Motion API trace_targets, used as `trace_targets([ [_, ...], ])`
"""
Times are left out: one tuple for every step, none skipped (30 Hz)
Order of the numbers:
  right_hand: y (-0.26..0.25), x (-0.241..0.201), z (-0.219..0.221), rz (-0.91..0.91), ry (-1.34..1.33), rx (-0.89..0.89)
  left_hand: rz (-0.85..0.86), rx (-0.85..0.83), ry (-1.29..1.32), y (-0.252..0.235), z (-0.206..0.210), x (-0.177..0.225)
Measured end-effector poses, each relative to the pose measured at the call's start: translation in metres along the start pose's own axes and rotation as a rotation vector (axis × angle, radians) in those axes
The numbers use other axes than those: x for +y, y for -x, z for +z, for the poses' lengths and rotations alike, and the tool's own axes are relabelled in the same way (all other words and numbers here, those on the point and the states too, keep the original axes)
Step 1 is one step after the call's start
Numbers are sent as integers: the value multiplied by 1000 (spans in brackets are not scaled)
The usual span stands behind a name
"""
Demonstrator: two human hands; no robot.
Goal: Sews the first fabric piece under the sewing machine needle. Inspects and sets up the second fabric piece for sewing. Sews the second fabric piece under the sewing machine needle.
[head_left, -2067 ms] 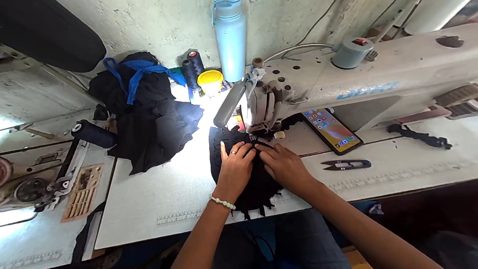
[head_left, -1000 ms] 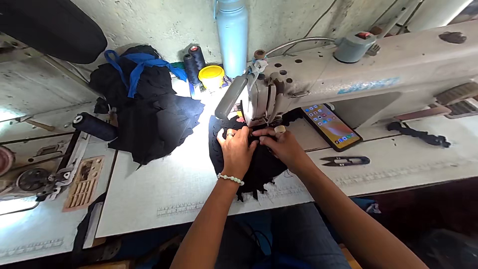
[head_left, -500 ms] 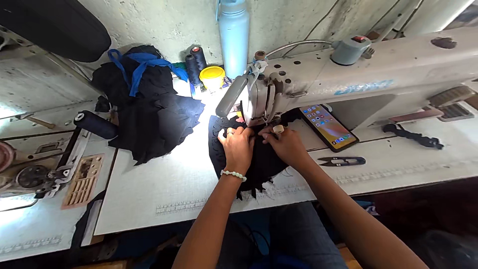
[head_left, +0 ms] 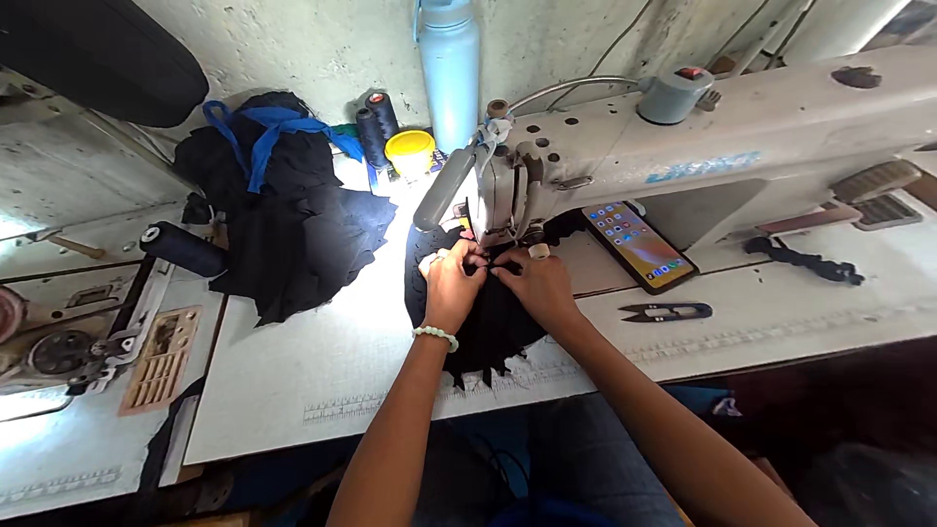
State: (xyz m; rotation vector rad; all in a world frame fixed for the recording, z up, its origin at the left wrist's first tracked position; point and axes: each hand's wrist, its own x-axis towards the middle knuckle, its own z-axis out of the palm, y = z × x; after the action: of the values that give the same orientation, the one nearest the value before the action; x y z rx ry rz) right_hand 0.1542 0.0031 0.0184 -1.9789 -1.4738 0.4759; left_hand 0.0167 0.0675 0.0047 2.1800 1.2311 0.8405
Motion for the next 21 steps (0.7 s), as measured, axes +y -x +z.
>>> trace_targets([
  [0, 2, 4, -37, -4, 34, 1, -13, 8, 0, -1, 0],
  [0, 1, 5, -55, 8, 42, 8, -26, 17, 0, -1, -1],
  [1, 1, 6, -71, 24, 47, 19, -40, 20, 0, -1, -2],
  [2, 0, 7, -96, 46, 57, 38, -54, 18, 0, -1, -3],
  [4, 0, 9, -141, 74, 88, 61, -65, 19, 0, -1, -4],
  [6, 2, 13, -204, 105, 133, 83, -75, 12, 0, -1, -5],
  [8, 4, 17, -267, 135, 173, 102, -84, 1, 0, -1, -6],
  [11, 7, 21, -317, 164, 202, 126, -92, -21, 0, -1, -6],
  [14, 8, 23, -351, 190, 211, 160, -101, -60, 1, -1, -7],
  [18, 9, 24, -379, 220, 207, 205, -105, -113, 1, -2, -7],
  [24, 10, 24, -402, 246, 199, 249, -110, -175, 3, -3, -8],
  [30, 12, 25, -429, 270, 205, 293, -99, -232, 6, -3, -9],
  [36, 14, 26, -454, 291, 219, 337, -83, -278, 10, -4, -10],
  [42, 17, 26, -472, 308, 233, 383, -66, -321, 13, -5, -10],
  [47, 20, 27, -483, 323, 249, 425, -59, -371, 17, -6, -9],
  [51, 22, 28, -492, 331, 259, 457, -60, -414, 21, -7, -8],
  [54, 24, 28, -503, 332, 265, 482, -63, -445, 25, -7, -7],
  [57, 24, 28, -511, 324, 265, 495, -64, -469, 29, -7, -6],
  [58, 25, 28, -516, 311, 264, 504, -58, -491, 32, -7, -6],
  [59, 25, 28, -519, 300, 264, 511, -50, -507, 35, -7, -6],
  [59, 25, 27, -520, 291, 263, 514, -42, -520, 37, -6, -5],
])
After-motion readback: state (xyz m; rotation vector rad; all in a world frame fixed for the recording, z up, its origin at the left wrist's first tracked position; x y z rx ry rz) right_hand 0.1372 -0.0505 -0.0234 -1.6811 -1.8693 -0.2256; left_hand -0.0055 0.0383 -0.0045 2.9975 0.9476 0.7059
